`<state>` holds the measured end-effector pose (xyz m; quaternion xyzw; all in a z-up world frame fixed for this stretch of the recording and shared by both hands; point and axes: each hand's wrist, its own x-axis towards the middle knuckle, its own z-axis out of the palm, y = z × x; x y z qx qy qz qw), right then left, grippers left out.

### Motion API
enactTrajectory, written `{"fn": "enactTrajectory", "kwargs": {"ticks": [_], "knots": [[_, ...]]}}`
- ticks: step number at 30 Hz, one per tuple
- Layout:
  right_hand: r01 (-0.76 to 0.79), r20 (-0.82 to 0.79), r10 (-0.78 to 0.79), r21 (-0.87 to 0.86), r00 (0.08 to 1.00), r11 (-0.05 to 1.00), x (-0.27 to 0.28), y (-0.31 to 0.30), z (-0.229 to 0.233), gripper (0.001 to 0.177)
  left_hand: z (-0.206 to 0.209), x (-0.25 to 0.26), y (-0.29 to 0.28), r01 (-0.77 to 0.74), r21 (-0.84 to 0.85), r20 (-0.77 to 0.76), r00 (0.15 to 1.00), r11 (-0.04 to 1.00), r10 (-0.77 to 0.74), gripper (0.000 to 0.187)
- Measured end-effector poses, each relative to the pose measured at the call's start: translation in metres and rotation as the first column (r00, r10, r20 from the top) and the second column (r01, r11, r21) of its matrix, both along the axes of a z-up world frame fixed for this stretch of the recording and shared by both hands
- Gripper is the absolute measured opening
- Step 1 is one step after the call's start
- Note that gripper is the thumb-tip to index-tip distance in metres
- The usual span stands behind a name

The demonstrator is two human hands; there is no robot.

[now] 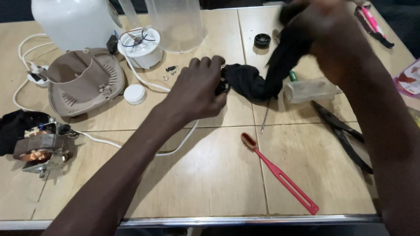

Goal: Cleaning and inspecting plastic appliance components using a toothbrush and a metal probe on a workshop table.

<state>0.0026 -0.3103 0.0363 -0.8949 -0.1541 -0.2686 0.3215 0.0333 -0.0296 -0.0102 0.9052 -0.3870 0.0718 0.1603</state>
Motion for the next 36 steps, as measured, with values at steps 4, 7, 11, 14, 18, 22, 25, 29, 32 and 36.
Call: {"fn": "enactTrajectory", "kwargs": {"ticks": [4, 7, 11, 14, 18, 22, 25, 29, 32, 36], "knots": [[-0.105, -0.83, -0.044, -0.123, 0.555, 0.987, -0.028, 0.057, 0.035, 0.025, 0.02, 0.007, 0.001, -0.004, 0.168, -0.097, 0.995, 0.986, 0.021, 0.073], [-0.234, -0.795, 0.036, -0.135, 0.606, 0.963, -0.022, 0.048, 0.027, 0.031, 0.014, 0.051, -0.013, 0.15, -0.157, 0.039, 0.989, 0.976, -0.146, 0.06], [-0.269, -0.75, 0.203, 0.035, 0.629, 0.962, -0.012, 0.032, 0.013, 0.028, 0.0, 0.092, -0.066, 0.237, -0.33, 0.238, 0.958, 0.914, -0.162, 0.025], [0.044, -0.325, -0.14, -0.287, 0.935, 0.957, 0.002, 0.014, -0.004, 0.03, -0.029, 0.124, -0.111, 0.055, -0.198, 0.002, 0.998, 0.979, -0.055, 0.038], [0.246, 0.183, -0.195, -0.323, 0.964, 0.914, 0.02, -0.024, -0.027, 0.023, -0.057, 0.15, -0.137, 0.002, -0.199, -0.001, 1.0, 0.98, -0.002, 0.047], [0.264, 0.204, -0.215, -0.257, 0.955, 0.93, 0.02, -0.028, -0.028, 0.022, -0.042, 0.129, -0.116, 0.335, -0.39, 0.194, 0.941, 0.858, -0.278, 0.043], [0.295, 0.25, -0.23, -0.261, 0.94, 0.919, 0.018, -0.027, -0.025, 0.017, -0.007, 0.052, -0.075, 0.275, -0.528, 0.044, 0.954, 0.804, -0.297, 0.046], [0.237, 0.224, -0.185, -0.232, 0.957, 0.944, 0.02, -0.022, -0.033, 0.027, 0.005, -0.034, -0.027, 0.12, -0.77, -0.283, 0.817, 0.626, -0.503, 0.042], [0.161, 0.22, -0.108, -0.24, 0.969, 0.957, 0.006, -0.006, -0.029, 0.019, -0.004, -0.057, -0.011, 0.023, -0.823, -0.358, 0.755, 0.567, -0.55, 0.046], [0.186, 0.206, -0.126, -0.306, 0.97, 0.934, 0.006, 0.001, -0.031, 0.019, -0.018, -0.055, -0.007, -0.064, -0.867, -0.42, 0.628, 0.494, -0.655, 0.05]]}}
